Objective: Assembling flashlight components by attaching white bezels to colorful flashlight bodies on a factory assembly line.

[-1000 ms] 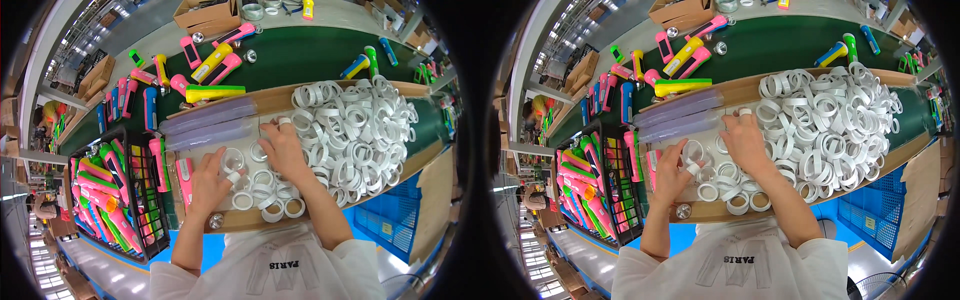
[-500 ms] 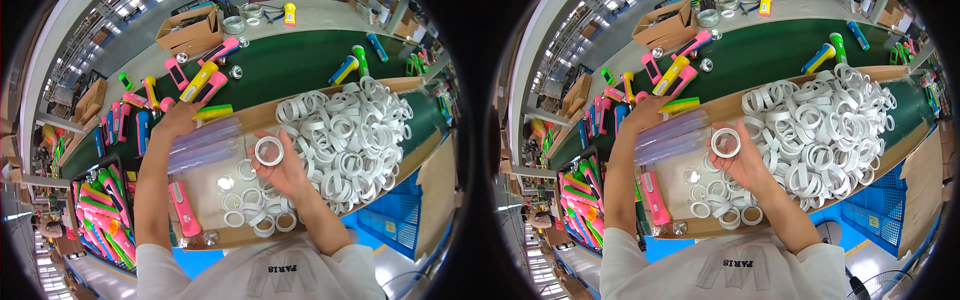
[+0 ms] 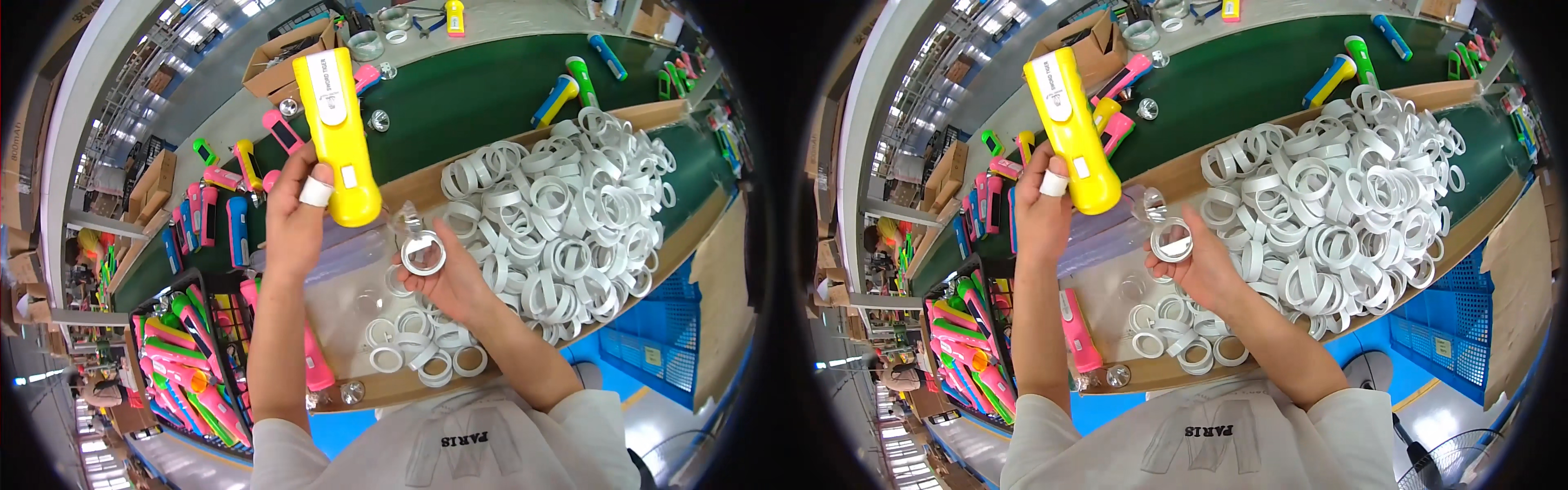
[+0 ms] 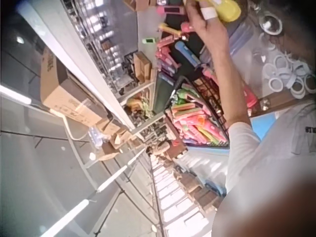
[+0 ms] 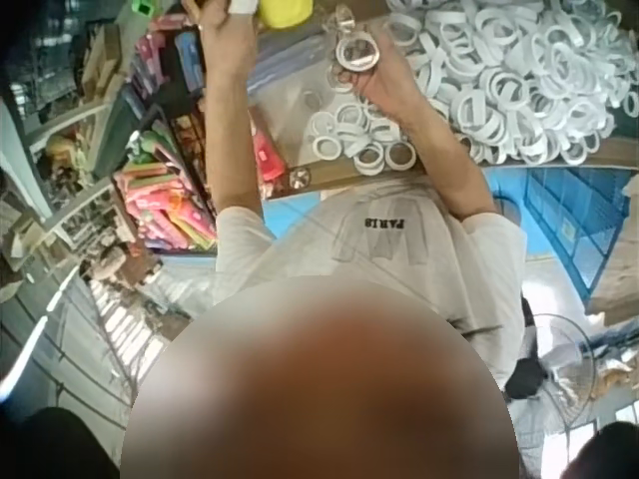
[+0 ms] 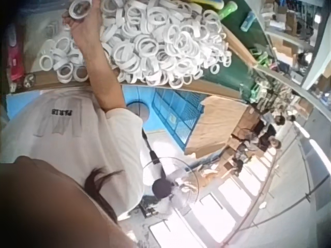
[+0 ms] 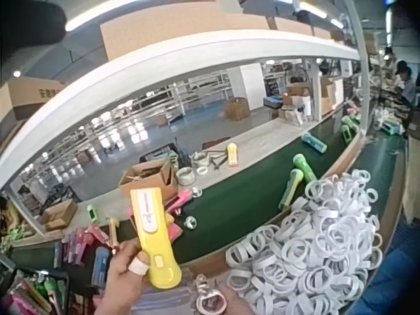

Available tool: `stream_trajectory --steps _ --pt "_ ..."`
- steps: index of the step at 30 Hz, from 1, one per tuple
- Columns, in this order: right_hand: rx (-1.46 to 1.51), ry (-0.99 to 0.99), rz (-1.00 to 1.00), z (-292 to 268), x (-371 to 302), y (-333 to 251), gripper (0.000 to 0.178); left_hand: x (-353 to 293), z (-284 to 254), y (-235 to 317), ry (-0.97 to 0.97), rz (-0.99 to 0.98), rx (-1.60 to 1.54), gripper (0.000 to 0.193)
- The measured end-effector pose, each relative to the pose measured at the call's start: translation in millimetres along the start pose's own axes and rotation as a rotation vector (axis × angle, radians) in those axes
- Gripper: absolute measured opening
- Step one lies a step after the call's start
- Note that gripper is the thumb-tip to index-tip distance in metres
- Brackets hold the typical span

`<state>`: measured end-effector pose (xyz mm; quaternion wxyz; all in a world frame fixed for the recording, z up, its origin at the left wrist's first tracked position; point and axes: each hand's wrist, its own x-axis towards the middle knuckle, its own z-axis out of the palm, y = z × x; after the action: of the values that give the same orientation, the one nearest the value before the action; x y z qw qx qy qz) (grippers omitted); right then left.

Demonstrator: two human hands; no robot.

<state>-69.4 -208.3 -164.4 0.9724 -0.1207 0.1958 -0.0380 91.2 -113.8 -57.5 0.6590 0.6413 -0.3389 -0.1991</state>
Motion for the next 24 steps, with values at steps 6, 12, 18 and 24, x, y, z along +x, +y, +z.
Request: stream_trajectory --steps 6,12,18,24 --pt "0.031 -0.066 -0.059 2.7 -7.7 -0.3 0.045 -43.3 37.3 5.2 -0.116 0.144 0.067 0.038" --pt "-0.191 0.025 -0.187 15.2 -13.4 1.8 0.043 -40.9 46.3 31.2 -0.059 0.055 0.217 0.030" --pt "-0.060 -0.146 -0.062 5.1 -11.8 -2.0 0.049 -29.5 39.3 2.3 0.148 -0.157 0.108 0.031" --pt "-0.217 -0.007 -0.073 1.0 -7.6 2.2 0.041 -38.6 30.5 18.3 0.187 -0.221 0.035 0.031"
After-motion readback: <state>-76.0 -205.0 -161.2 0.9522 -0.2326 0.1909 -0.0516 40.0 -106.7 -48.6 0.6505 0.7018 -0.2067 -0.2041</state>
